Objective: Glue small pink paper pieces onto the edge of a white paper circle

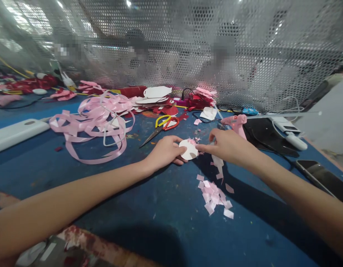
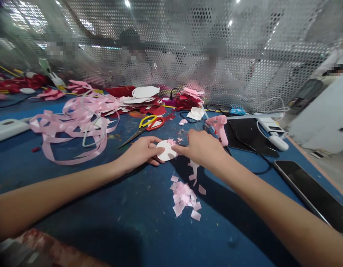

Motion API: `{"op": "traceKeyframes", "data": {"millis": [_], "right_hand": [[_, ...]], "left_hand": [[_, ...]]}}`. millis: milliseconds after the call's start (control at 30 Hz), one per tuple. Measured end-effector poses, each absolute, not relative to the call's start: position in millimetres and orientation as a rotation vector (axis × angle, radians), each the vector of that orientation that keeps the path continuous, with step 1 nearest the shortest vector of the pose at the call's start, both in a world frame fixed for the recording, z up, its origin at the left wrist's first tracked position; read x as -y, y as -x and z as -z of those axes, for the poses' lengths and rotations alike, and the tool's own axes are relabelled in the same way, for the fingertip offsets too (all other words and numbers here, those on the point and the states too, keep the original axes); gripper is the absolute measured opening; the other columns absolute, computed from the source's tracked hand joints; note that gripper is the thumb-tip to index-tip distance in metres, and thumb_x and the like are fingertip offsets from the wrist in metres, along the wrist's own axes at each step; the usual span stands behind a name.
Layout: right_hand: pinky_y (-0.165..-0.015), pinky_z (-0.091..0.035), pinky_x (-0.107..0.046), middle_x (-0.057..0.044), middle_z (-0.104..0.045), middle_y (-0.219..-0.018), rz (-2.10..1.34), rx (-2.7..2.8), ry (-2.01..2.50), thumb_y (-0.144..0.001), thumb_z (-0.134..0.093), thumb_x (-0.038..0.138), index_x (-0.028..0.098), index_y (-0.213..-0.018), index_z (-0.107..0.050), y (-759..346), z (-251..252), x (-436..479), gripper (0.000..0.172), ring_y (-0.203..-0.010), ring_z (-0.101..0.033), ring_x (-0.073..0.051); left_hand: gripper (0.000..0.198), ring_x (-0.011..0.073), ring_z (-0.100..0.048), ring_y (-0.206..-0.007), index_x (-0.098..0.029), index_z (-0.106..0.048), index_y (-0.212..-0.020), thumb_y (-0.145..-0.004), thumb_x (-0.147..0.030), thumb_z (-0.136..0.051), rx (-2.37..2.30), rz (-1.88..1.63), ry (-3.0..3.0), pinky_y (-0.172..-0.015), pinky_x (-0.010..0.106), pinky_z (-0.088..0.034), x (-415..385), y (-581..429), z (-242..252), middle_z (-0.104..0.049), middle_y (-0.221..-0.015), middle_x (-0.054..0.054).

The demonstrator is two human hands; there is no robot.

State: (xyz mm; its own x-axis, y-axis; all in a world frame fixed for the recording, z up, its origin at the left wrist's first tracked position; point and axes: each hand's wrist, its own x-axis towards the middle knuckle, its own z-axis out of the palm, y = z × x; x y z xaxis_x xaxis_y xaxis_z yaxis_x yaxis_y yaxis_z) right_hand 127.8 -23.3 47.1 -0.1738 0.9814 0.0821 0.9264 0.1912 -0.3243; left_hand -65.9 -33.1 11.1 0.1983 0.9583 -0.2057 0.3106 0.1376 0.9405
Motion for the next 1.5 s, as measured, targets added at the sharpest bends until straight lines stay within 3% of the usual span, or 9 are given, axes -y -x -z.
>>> {"op": "traceKeyframes", "data": {"millis": [100,267,467,600,767,967,1167,1333,1500], "right_hand": [[-0.057,-0.038,-0.036,-0.013,-0.063,-0.072,-0.166,2.251,1.917,-0.073,-0.055,0.06,0.015,-0.086,-0.059,-128.2,-42.5,22.3,0.047,-0.073,-0.061,-0.031],[-0.054,-0.037,-0.034,-0.008,-0.06,-0.064,-0.187,2.33,1.944,-0.069,-0.058,0.061,0.02,-0.071,-0.056,-143.9,-35.4,9.1,0.041,-0.066,-0.059,-0.025],[-0.046,-0.031,-0.029,-0.002,-0.049,-0.049,-0.387,2.314,1.847,-0.066,-0.068,0.044,0.022,-0.045,-0.044,-155.2,-40.2,-1.3,0.039,-0.048,-0.046,-0.014],[-0.041,-0.03,-0.027,0.001,-0.049,-0.05,-0.575,2.168,1.702,-0.077,-0.058,0.054,0.021,-0.061,-0.051,-150.8,-58.3,5.9,0.037,-0.044,-0.043,-0.011],[-0.044,-0.038,-0.024,0.002,-0.057,-0.063,-1.059,1.664,1.188,-0.075,-0.066,0.05,0.022,-0.079,-0.052,-139.2,-63.7,18.1,0.031,-0.049,-0.048,-0.009],[-0.048,-0.046,-0.025,0.0,-0.062,-0.075,-1.015,1.472,1.207,-0.068,-0.074,0.05,0.025,-0.087,-0.057,-133.9,-63.0,23.8,0.035,-0.055,-0.052,-0.011],[-0.044,-0.043,-0.025,0.0,-0.062,-0.074,-0.932,1.426,1.193,-0.068,-0.074,0.052,0.025,-0.081,-0.058,-133.8,-61.5,25.1,0.034,-0.055,-0.054,-0.011],[-0.044,-0.043,-0.026,-0.001,-0.061,-0.073,-0.9,1.415,1.207,-0.067,-0.074,0.052,0.025,-0.079,-0.057,-131.4,-61.0,27.7,0.034,-0.055,-0.054,-0.011],[-0.043,-0.042,-0.026,0.0,-0.061,-0.071,-0.894,1.403,1.24,-0.065,-0.076,0.051,0.025,-0.079,-0.056,-127.6,-62.4,30.9,0.035,-0.053,-0.053,-0.011]], "left_hand": [[0.036,0.0177,-0.069,-0.059,-0.007,-0.054,-0.111,-0.076,-0.012,-0.06,-1.336,-0.758,-1.365,-0.053,0.027,-0.057,32.3,66.7,-11.9,-0.068,-0.075,0.008],[0.05,0.0175,-0.067,-0.053,-0.006,-0.046,-0.124,-0.078,-0.017,-0.061,-1.369,-0.749,-1.427,-0.05,0.026,-0.053,33.9,69.4,-16.2,-0.066,-0.064,0.005],[0.031,0.0094,-0.047,-0.039,-0.014,-0.062,-0.107,-0.079,-0.028,-0.062,-1.528,-0.823,-1.812,-0.045,0.021,-0.034,30.6,79.3,-24.3,-0.053,-0.044,-0.005],[0.015,0.0106,-0.056,-0.062,-0.018,-0.064,-0.09,-0.082,-0.029,-0.058,-1.428,-1.039,-2.021,-0.06,0.02,-0.041,41.4,72.5,-26.8,-0.062,-0.065,-0.002],[0.027,0.0177,-0.064,-0.09,-0.015,-0.057,-0.099,-0.078,-0.031,-0.064,-0.895,-0.949,-1.341,-0.075,0.027,-0.052,70.0,49.4,-22.5,-0.064,-0.097,0.006],[0.036,0.0195,-0.069,-0.091,-0.013,-0.053,-0.108,-0.077,-0.024,-0.069,-0.774,-0.847,-0.853,-0.078,0.027,-0.054,80.9,42.6,-19.8,-0.066,-0.101,0.011],[0.034,0.0137,-0.071,-0.079,-0.015,-0.052,-0.105,-0.076,-0.008,-0.068,-0.739,-0.872,-0.745,-0.07,0.019,-0.056,83.8,40.8,-21.2,-0.071,-0.09,0.006],[0.039,0.0154,-0.072,-0.079,-0.014,-0.049,-0.11,-0.077,-0.009,-0.069,-0.778,-0.873,-0.715,-0.072,0.022,-0.057,86.0,38.6,-20.3,-0.072,-0.091,0.009],[0.027,0.0134,-0.071,-0.08,-0.014,-0.054,-0.103,-0.081,-0.013,-0.068,-0.79,-0.89,-0.734,-0.071,0.019,-0.058,84.8,38.6,-19.5,-0.072,-0.091,0.007]]}}
